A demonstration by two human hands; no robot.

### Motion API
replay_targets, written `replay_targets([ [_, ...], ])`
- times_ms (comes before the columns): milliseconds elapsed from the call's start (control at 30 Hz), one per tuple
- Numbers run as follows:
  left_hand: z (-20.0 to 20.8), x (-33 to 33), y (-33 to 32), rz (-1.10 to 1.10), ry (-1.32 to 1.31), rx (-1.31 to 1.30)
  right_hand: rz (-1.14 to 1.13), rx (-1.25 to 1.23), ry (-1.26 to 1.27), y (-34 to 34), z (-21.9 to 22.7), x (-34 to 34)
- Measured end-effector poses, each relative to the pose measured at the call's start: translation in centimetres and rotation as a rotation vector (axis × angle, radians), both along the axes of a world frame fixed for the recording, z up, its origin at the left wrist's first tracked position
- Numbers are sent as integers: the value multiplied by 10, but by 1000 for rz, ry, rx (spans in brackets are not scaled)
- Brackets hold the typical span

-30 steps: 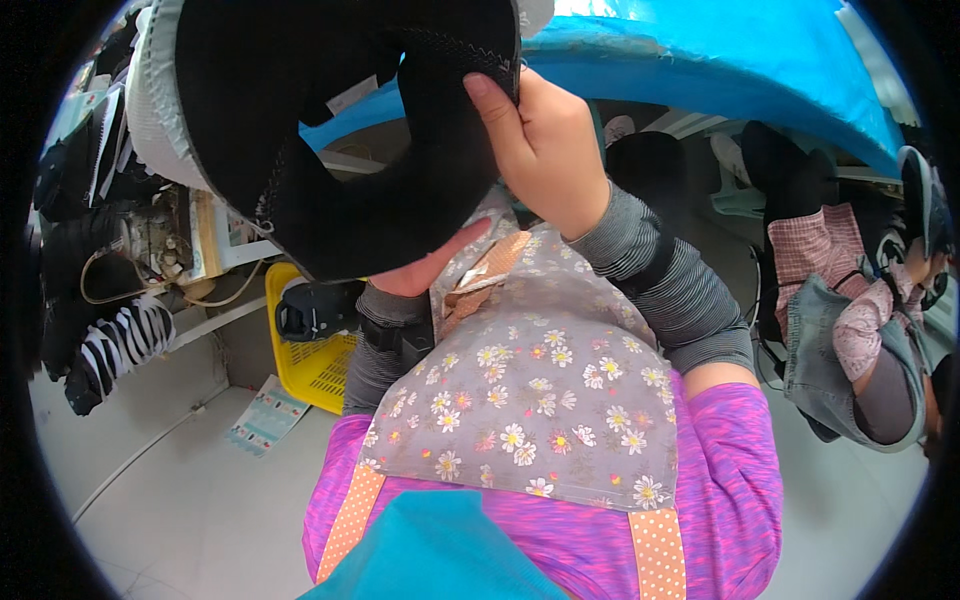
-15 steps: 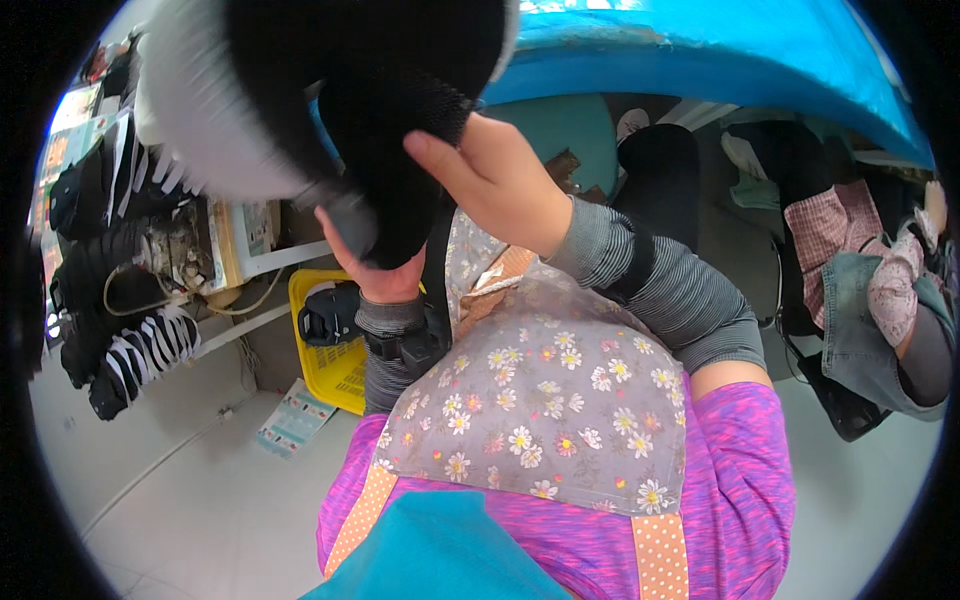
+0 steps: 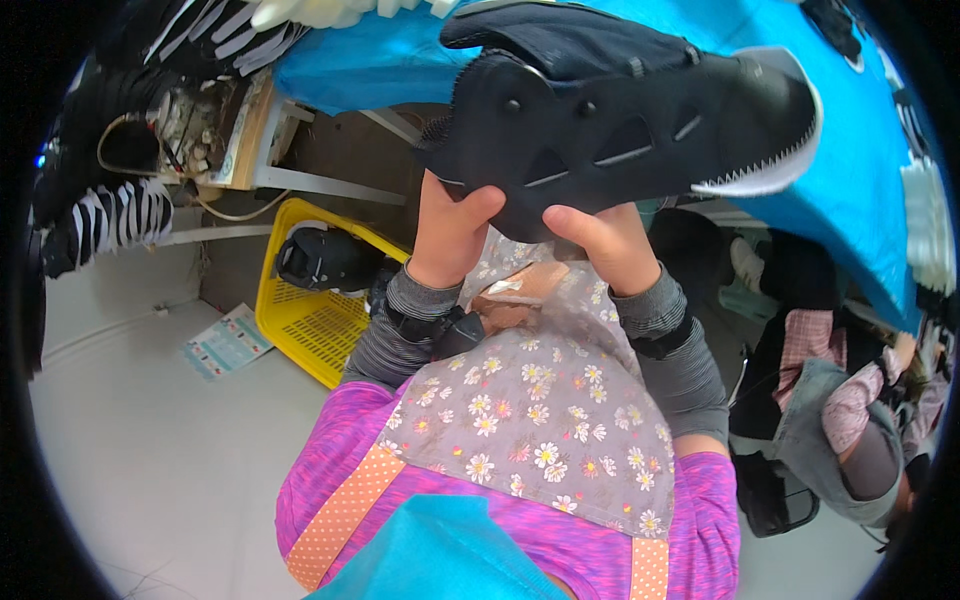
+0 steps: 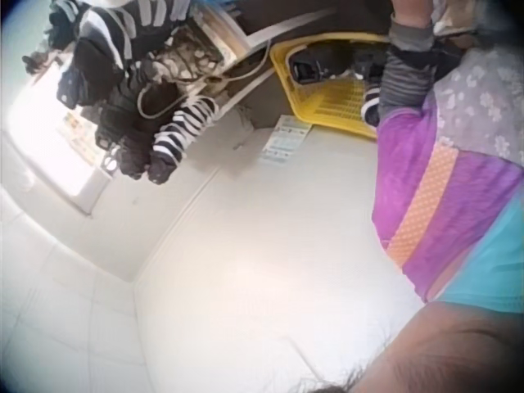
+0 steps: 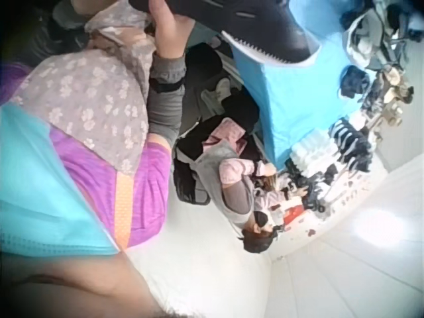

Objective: The person places a shoe component into a bin, picks up a piece of white foam padding, and inserts it into the interior of a black shoe upper at a workstation table.

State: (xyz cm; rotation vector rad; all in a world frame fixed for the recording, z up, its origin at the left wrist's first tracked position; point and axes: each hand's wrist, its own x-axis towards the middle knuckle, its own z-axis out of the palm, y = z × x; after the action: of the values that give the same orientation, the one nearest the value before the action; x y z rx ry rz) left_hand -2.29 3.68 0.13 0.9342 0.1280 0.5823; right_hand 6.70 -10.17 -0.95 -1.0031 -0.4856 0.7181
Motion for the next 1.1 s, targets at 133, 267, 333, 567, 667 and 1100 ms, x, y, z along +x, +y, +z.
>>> replay_targets([
  [133,0,-8,9,110,106,38,-58,-370,-110,6,3,1],
  [267,4,-9,8,200,93,-121,-271,-298,-171,21,1,-12],
  [333,-8,-17,13,177,117,39,-280,-305,-173,24,-3,-11],
  [567,-30,-88,40,195,222,214,75,-359,-247,23,-17,-7],
  [667,-20,-136,56,46,539,303,353,-357,-144,41,-11,-29],
  [1100,-106,-339,85,482,1161,454,871,-583,-701,59,-26,-24],
])
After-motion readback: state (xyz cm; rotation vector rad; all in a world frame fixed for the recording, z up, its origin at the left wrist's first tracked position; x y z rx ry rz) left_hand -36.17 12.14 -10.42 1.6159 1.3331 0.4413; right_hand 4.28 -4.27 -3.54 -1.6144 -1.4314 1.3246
